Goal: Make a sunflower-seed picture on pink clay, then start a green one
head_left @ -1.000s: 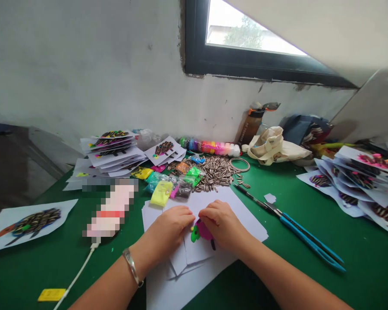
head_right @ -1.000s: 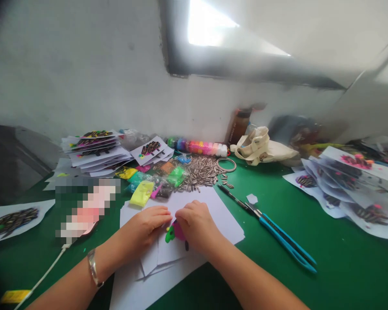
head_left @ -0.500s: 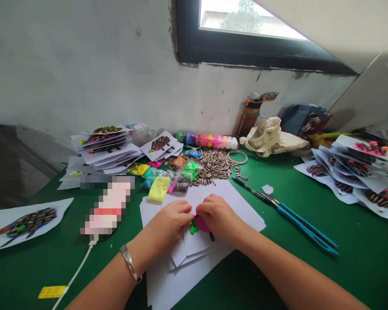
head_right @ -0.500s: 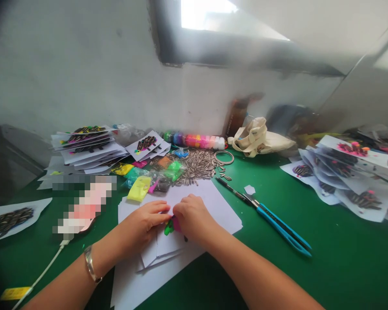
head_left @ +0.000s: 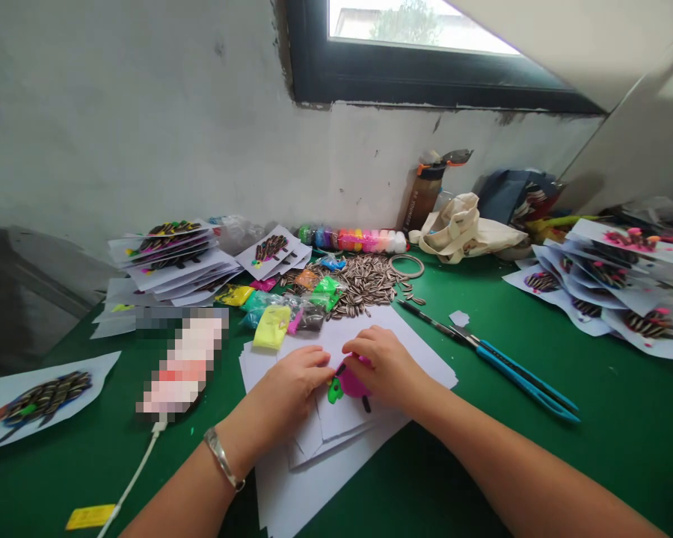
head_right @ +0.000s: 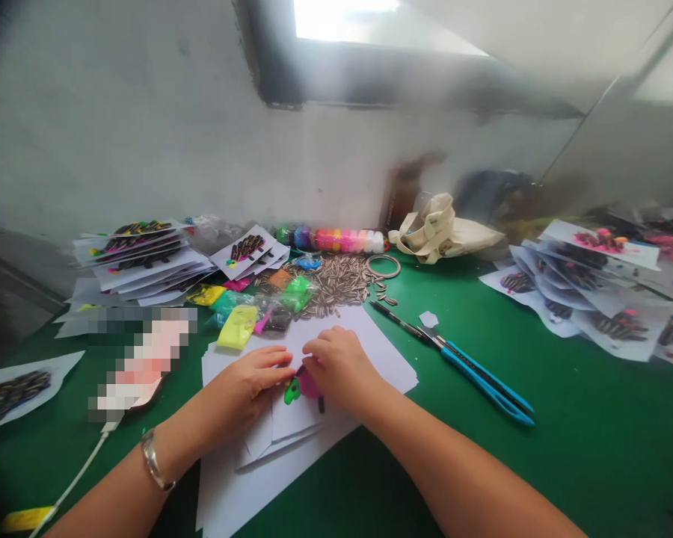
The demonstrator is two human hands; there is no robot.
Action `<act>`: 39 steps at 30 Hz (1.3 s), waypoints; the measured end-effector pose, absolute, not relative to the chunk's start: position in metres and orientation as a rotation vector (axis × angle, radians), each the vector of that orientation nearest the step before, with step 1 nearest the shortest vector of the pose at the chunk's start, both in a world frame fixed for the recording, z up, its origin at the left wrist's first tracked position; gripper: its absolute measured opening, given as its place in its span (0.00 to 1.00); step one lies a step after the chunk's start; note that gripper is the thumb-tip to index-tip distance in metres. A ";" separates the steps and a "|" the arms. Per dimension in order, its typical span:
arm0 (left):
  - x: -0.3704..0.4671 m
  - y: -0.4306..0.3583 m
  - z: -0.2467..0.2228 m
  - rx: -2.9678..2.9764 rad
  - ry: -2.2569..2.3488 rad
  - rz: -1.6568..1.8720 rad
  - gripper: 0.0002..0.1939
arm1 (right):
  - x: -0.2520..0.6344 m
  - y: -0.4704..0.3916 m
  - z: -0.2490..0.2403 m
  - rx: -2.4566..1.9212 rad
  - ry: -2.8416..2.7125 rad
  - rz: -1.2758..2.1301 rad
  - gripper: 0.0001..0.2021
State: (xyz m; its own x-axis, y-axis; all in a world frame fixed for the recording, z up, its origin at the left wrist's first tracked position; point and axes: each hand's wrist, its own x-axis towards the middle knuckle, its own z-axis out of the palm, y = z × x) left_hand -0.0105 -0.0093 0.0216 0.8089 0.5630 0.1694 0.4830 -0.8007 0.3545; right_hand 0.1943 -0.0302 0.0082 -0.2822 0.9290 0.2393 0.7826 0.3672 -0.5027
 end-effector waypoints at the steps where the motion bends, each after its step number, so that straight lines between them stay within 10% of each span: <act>1: -0.011 -0.009 0.021 2.706 0.799 0.392 0.16 | 0.196 -0.031 0.009 -1.486 -2.136 0.385 0.06; 39: -0.007 -0.013 0.022 2.783 0.797 0.313 0.21 | 0.209 -0.030 0.010 -1.469 -2.151 0.283 0.12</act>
State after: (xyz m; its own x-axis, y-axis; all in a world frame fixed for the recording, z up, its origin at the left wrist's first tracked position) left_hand -0.0072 -0.0134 0.0220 0.8293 0.5409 0.1403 0.4920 -0.8259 0.2755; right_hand 0.2093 -0.0298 0.0103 -0.2801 0.9131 0.2963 0.8054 0.3914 -0.4450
